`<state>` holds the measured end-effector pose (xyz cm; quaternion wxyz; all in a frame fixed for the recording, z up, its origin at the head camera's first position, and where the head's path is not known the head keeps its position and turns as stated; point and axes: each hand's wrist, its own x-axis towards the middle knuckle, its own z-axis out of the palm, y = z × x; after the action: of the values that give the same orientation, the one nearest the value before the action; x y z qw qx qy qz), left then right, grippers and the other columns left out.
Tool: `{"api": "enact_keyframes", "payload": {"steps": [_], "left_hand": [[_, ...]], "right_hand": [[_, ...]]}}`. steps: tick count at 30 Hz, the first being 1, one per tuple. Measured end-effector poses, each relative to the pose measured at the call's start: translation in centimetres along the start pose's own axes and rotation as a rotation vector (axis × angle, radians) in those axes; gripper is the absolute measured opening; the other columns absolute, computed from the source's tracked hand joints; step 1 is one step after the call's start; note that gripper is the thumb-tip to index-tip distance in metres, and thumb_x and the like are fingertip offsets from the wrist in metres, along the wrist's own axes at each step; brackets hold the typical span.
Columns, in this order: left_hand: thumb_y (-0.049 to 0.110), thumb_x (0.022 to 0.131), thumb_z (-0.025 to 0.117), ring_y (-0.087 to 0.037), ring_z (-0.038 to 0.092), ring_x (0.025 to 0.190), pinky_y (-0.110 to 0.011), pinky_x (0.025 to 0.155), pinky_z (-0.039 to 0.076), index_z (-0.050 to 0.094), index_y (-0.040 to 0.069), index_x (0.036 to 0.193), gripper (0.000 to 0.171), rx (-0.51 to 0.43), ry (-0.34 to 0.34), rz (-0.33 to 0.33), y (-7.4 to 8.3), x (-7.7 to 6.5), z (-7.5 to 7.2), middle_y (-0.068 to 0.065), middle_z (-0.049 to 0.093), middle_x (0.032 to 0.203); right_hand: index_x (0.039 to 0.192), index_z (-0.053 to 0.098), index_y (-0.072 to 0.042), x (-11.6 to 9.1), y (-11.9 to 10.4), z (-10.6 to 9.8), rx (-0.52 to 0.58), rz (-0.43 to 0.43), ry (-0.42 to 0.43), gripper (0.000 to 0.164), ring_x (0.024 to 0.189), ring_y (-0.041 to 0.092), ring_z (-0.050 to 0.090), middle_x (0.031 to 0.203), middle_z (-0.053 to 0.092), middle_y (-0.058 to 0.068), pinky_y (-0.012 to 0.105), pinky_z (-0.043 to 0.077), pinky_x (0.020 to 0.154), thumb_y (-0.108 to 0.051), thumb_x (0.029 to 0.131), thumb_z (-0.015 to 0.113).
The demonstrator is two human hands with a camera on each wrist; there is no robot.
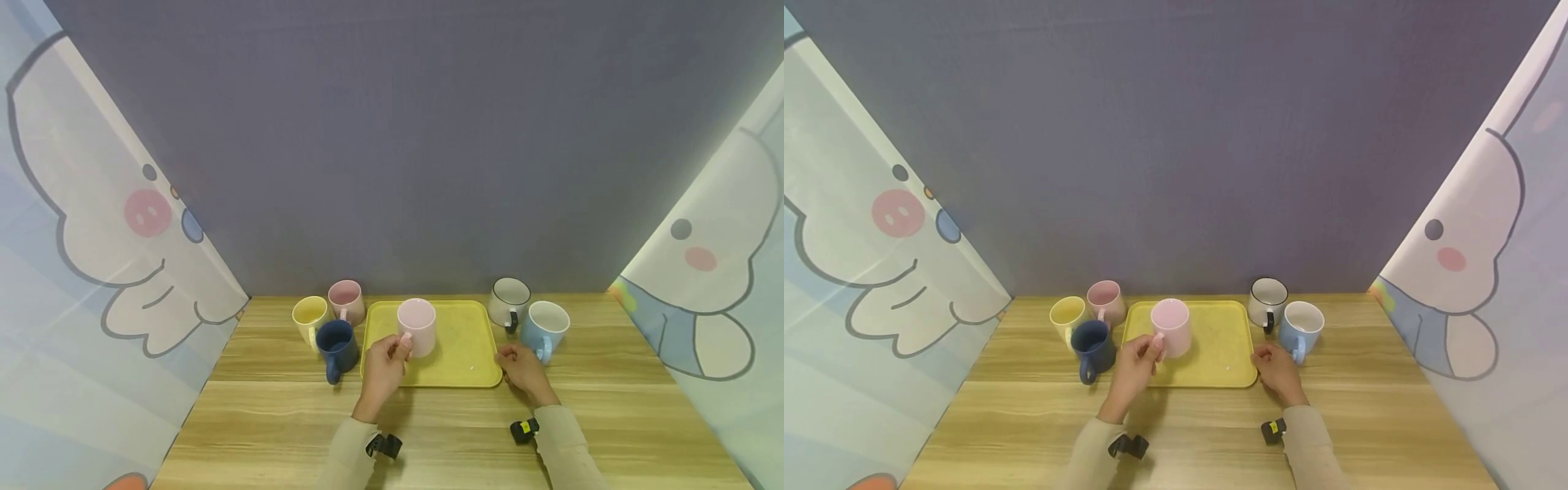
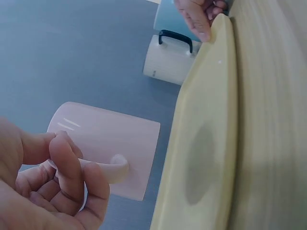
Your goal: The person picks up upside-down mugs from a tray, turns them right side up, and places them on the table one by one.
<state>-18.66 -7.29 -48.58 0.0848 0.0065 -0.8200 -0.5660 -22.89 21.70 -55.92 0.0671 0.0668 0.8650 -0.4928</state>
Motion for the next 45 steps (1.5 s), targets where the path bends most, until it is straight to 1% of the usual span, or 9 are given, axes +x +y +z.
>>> {"api": "enact_keyframes", "payload": {"steps": [3,5,7,13,20,29,34,38,45], "left_hand": [[0.029,0.095,0.059,-0.007,0.048,0.044,-0.023,0.044,0.041,0.064,0.004,0.076,0.033,-0.002,0.002,0.018,0.4,0.2,-0.2,-0.004,0.056,0.062],[0.029,0.096,0.058,-0.007,0.048,0.045,-0.023,0.044,0.041,0.064,0.005,0.074,0.032,-0.007,-0.002,0.027,0.6,0.3,-0.4,-0.003,0.055,0.062],[0.028,0.096,0.059,-0.007,0.048,0.045,-0.023,0.045,0.041,0.063,0.007,0.074,0.031,-0.009,-0.003,0.037,0.9,0.4,-0.6,-0.003,0.056,0.062],[0.028,0.095,0.06,-0.007,0.048,0.046,-0.022,0.045,0.041,0.063,0.008,0.073,0.03,-0.014,-0.008,0.057,1.7,0.7,-1.0,-0.015,0.058,0.065],[0.029,0.095,0.059,-0.007,0.046,0.047,-0.02,0.044,0.038,0.062,0.008,0.072,0.031,-0.045,-0.011,0.062,2.6,1.0,-1.3,-0.007,0.053,0.063],[0.025,0.095,0.059,-0.007,0.046,0.048,-0.021,0.045,0.037,0.061,0.008,0.072,0.029,-0.039,-0.003,0.101,3.7,1.2,-1.9,-0.004,0.052,0.063],[0.024,0.095,0.06,-0.008,0.045,0.05,-0.02,0.046,0.036,0.061,0.01,0.071,0.027,-0.004,0.016,0.132,4.0,1.4,-2.0,-0.002,0.052,0.062],[0.024,0.095,0.06,-0.008,0.045,0.05,-0.021,0.046,0.037,0.062,0.011,0.071,0.027,0.012,0.02,0.129,4.2,1.5,-2.1,-0.001,0.053,0.063],[0.026,0.095,0.059,-0.008,0.046,0.05,-0.02,0.046,0.037,0.063,0.009,0.075,0.027,-0.028,0.006,0.088,4.2,1.6,-2.1,-0.006,0.055,0.065]], "right_hand": [[0.105,0.059,0.004,0.0,-0.1,0.0,-0.01,-0.007,0.005,0.022,0.055,0.014,0.052,0.069,0.055,0.003,0.026,0.043,0.049,-0.014,0.093,0.058],[0.105,0.06,0.003,-0.1,-0.1,-0.1,-0.017,-0.008,0.005,0.021,0.056,0.014,0.052,0.068,0.055,0.003,0.026,0.043,0.049,-0.014,0.092,0.058],[0.105,0.06,0.003,-0.1,-0.1,-0.1,-0.022,-0.005,0.002,0.021,0.055,0.013,0.052,0.068,0.055,0.003,0.026,0.043,0.049,-0.014,0.093,0.058],[0.106,0.058,0.002,0.0,-0.1,-0.1,0.02,0.018,-0.023,0.022,0.054,0.013,0.051,0.066,0.054,0.002,0.025,0.043,0.047,-0.016,0.093,0.057],[0.107,0.059,0.004,0.0,0.0,0.0,0.03,0.017,-0.024,0.023,0.055,0.013,0.052,0.066,0.055,0.002,0.025,0.043,0.048,-0.015,0.093,0.057],[0.106,0.059,0.004,-0.1,0.0,0.0,0.017,0.0,-0.016,0.023,0.055,0.013,0.053,0.067,0.056,0.002,0.026,0.043,0.049,-0.014,0.093,0.057],[0.109,0.059,0.004,0.0,0.0,0.0,0.001,0.007,-0.017,0.025,0.055,0.013,0.053,0.067,0.056,0.002,0.025,0.043,0.048,-0.016,0.093,0.057],[0.108,0.059,0.004,0.0,0.0,0.0,-0.007,0.003,-0.006,0.024,0.054,0.012,0.052,0.067,0.055,0.002,0.025,0.042,0.048,-0.015,0.093,0.058],[0.108,0.06,0.003,-0.1,0.0,0.0,-0.03,-0.006,0.009,0.024,0.055,0.012,0.051,0.068,0.056,0.001,0.024,0.042,0.049,-0.016,0.093,0.059]]}}
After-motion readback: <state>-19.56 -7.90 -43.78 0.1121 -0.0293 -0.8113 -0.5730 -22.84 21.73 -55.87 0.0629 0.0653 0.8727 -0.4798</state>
